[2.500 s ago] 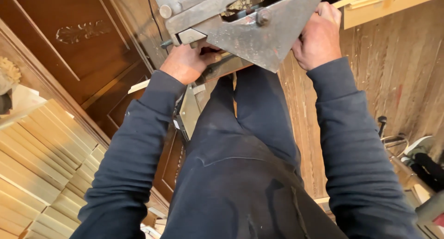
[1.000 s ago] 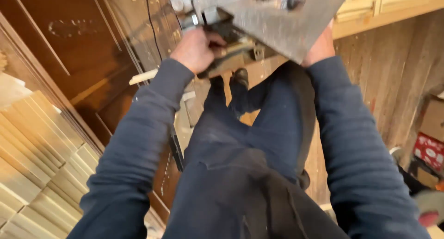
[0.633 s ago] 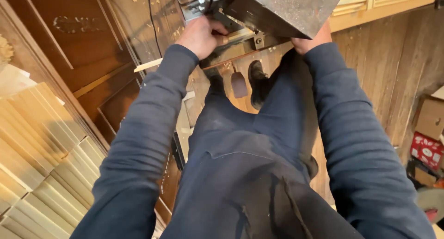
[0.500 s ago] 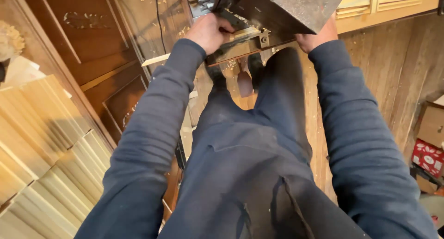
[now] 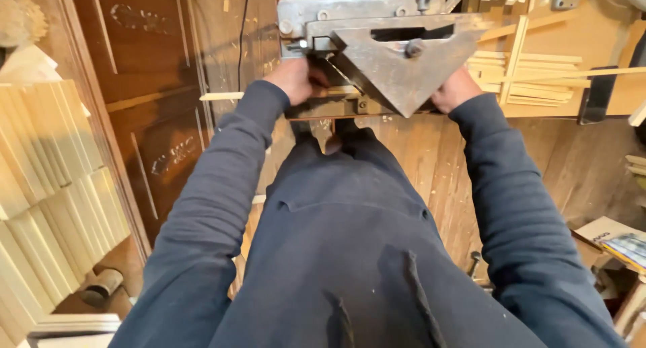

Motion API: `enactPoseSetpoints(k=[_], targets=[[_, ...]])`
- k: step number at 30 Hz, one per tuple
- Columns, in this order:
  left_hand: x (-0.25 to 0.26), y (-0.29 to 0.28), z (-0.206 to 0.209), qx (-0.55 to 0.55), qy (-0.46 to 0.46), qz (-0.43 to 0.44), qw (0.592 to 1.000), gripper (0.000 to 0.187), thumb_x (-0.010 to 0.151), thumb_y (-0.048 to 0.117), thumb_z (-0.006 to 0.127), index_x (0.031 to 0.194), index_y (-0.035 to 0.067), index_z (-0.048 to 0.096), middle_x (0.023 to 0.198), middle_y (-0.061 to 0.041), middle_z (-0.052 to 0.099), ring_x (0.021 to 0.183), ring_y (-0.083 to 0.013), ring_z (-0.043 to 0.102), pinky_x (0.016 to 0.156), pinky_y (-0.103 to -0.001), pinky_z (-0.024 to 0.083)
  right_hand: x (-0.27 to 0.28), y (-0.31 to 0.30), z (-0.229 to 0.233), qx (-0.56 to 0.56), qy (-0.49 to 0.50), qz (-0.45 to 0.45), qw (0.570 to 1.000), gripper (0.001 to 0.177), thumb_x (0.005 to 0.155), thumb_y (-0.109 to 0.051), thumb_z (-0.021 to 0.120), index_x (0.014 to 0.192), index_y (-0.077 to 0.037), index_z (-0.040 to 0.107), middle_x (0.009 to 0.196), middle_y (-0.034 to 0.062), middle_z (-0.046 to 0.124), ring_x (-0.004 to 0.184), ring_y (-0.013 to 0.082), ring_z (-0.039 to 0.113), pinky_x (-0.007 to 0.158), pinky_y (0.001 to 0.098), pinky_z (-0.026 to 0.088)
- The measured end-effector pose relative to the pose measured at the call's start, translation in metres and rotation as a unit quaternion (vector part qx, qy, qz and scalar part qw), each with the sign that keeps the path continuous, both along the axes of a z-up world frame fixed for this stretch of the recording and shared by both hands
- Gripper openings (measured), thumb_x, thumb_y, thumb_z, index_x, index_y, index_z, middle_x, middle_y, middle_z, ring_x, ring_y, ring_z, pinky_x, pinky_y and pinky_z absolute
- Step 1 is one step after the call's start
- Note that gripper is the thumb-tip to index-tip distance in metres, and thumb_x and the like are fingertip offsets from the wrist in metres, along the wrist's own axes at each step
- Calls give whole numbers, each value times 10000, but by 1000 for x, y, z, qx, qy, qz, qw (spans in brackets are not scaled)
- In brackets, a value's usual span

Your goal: Using a manual miter chopper to cut wooden molding strips into picture frame components.

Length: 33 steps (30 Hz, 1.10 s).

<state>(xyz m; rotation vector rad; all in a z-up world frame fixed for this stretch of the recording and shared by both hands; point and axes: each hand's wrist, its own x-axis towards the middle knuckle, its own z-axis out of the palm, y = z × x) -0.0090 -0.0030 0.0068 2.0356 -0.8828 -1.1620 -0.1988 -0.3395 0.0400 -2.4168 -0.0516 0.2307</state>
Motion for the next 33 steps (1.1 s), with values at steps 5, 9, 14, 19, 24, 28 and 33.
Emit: enactPoseSetpoints(k=[5, 9, 14, 19, 24, 28, 33], targets=[[1, -2, 14, 18, 4, 16, 1000, 234, 820, 204, 794, 1039, 123, 810, 1002, -139, 774, 930, -323, 711, 871, -400, 546, 5, -16, 7, -77, 3, -50, 996, 267, 874, -97, 731, 1132, -30, 708, 1107, 241, 689, 1030, 477, 610, 915, 531, 492], [-1, 1, 14, 22, -10, 3, 1000, 239, 831, 174, 788, 1064, 129, 817, 1019, -143, 769, 941, -331, 696, 871, -408, 535, 0, -3, 22, -95, 22, -87, 991, 219, 890, -113, 746, 1099, -55, 714, 1051, 222, 678, 966, 465, 622, 818, 517, 513], [0, 1, 13, 14, 24, 10, 1000, 237, 819, 160, 771, 1050, 123, 809, 1013, -128, 779, 943, -313, 713, 879, -395, 543, -3, 6, 32, -87, -26, -110, 990, 231, 929, -85, 740, 1146, -47, 670, 1065, 204, 673, 974, 454, 626, 826, 506, 526], [1, 1, 22, 7, -1, 3, 1000, 231, 831, 176, 773, 1052, 120, 813, 1028, -141, 769, 958, -335, 703, 881, -405, 537, -26, 32, 51, -118, -66, -144, 980, 248, 945, -18, 722, 1175, -53, 635, 1052, 186, 681, 980, 418, 646, 852, 478, 532], [3, 1, 23, 21, 2, 3, 1000, 221, 846, 216, 780, 1044, 123, 810, 1026, -142, 769, 964, -339, 703, 892, -413, 538, -51, 84, 45, 209, 88, -233, 946, 390, 1000, -46, 610, 1360, 22, 475, 1005, 135, 648, 895, 205, 656, 812, 321, 558], [1, -1, 37, 55, -4, 15, 998, 248, 826, 208, 778, 1064, 153, 820, 1023, -158, 757, 947, -361, 692, 892, -428, 530, -46, 104, 16, 379, 180, -233, 878, 371, 922, -32, 646, 1271, 31, 538, 1040, 96, 697, 921, 170, 697, 788, 315, 604], [4, -2, 28, 57, -4, -6, 998, 267, 873, 270, 778, 1109, 145, 793, 1014, -184, 747, 942, -375, 692, 876, -440, 540, -9, 106, 15, 406, 345, -140, 834, 230, 908, -33, 651, 1099, 87, 698, 992, 150, 782, 793, 197, 767, 683, 306, 613]])
